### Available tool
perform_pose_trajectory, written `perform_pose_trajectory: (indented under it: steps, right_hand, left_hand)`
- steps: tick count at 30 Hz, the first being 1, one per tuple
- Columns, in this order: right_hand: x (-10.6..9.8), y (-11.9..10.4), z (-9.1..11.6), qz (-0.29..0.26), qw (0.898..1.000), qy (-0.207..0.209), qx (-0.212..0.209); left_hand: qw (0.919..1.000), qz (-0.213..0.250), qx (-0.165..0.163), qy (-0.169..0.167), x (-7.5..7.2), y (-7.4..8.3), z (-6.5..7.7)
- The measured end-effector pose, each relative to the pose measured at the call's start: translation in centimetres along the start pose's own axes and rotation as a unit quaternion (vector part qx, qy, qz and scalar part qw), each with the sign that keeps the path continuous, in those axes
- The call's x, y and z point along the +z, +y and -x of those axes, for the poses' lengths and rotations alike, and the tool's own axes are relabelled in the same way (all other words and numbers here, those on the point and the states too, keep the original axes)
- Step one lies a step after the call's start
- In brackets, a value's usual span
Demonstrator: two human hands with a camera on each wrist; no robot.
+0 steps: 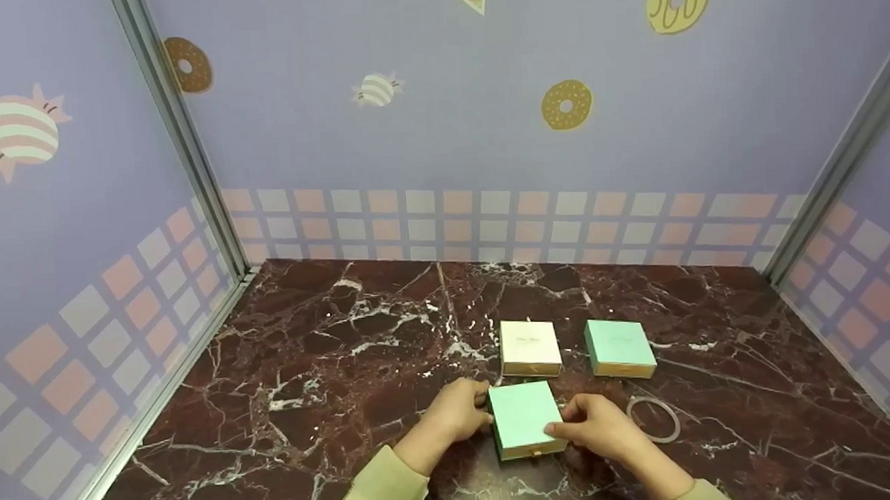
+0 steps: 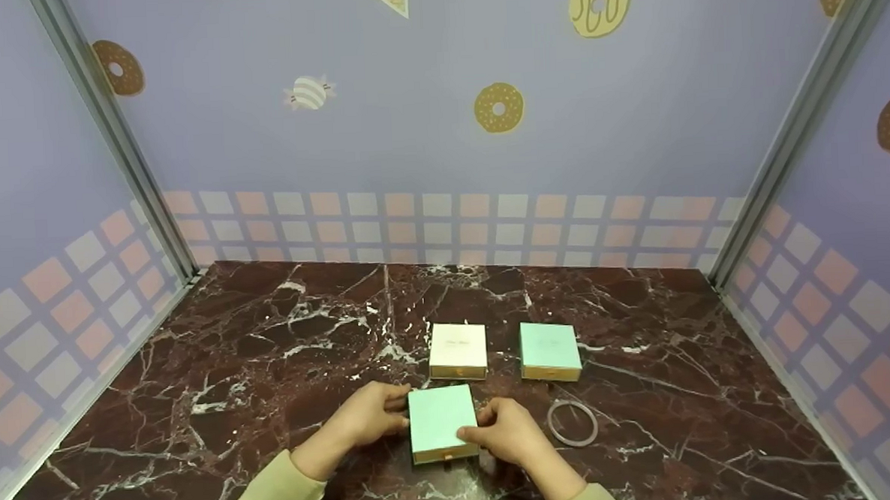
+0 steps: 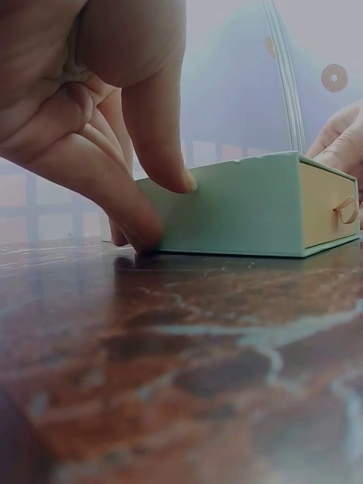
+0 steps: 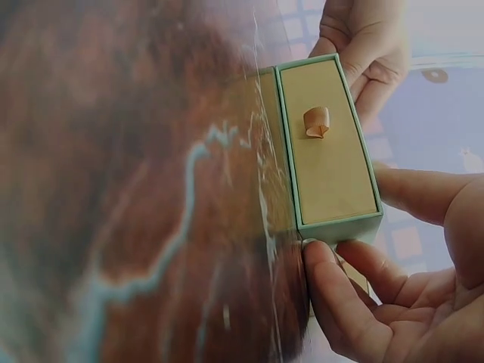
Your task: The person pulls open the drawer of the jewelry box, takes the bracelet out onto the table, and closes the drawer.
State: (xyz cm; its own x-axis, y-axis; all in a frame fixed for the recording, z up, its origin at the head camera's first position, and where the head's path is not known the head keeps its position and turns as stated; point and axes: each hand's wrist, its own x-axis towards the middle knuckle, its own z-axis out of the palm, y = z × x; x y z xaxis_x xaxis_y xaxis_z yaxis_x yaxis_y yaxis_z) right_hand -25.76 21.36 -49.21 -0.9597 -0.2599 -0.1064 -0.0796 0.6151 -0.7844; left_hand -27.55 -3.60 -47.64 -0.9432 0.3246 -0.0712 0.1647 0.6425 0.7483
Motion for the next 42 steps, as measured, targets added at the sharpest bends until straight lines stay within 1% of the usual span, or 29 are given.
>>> perform_pose_trajectory:
  steps: [3,9,11,18,25,29,32,34,37,42]
  right_hand:
    - [0.1,-0.1,0.1,0.005,1.0,0.0,0.001]
    - [0.2,-0.3,0.1,0.008,1.0,-0.002,0.011]
    - [0.2,-0.3,0.1,0.008,1.0,-0.005,0.014]
    - [0.4,-0.4,0.1,0.012,1.0,-0.007,0.011]
    - [0.4,-0.5,0.3,0.01,1.0,-0.013,0.006]
    - [0.3,-0.5,0.4,-0.027,0.999,-0.02,0.02]
    - [0.3,-0.7,0.3,-0.046,0.998,-0.001,0.032]
    - [0.4,-0.9,0.3,-0.046,0.998,0.02,0.036]
    - [0.7,-1.0,0.1,-0.049,0.997,0.047,0.035]
    - [1.4,-1.3,0.0,-0.098,0.993,0.051,0.047]
  left_hand:
    - [0.9999,-0.006,-0.002,-0.011,-0.1,0.2,0.0]
    - [0.9995,-0.012,0.023,-0.016,-0.1,0.2,0.2]
    - [0.9994,-0.009,0.026,-0.021,-0.1,0.3,0.2]
    - [0.9989,-0.009,0.012,-0.045,-0.2,0.6,0.5]
    - [0.9991,-0.024,0.006,-0.035,0.1,0.8,0.6]
    - [0.9991,-0.024,0.004,-0.034,0.2,0.9,0.6]
    - [0.9992,-0.021,0.007,-0.034,0.2,0.9,0.6]
    - [0.9993,-0.014,0.007,-0.035,0.2,1.0,0.6]
    - [0.9992,-0.022,0.012,-0.031,0.3,1.1,0.6]
    - [0.9989,-0.037,0.02,-0.022,0.3,1.0,0.6]
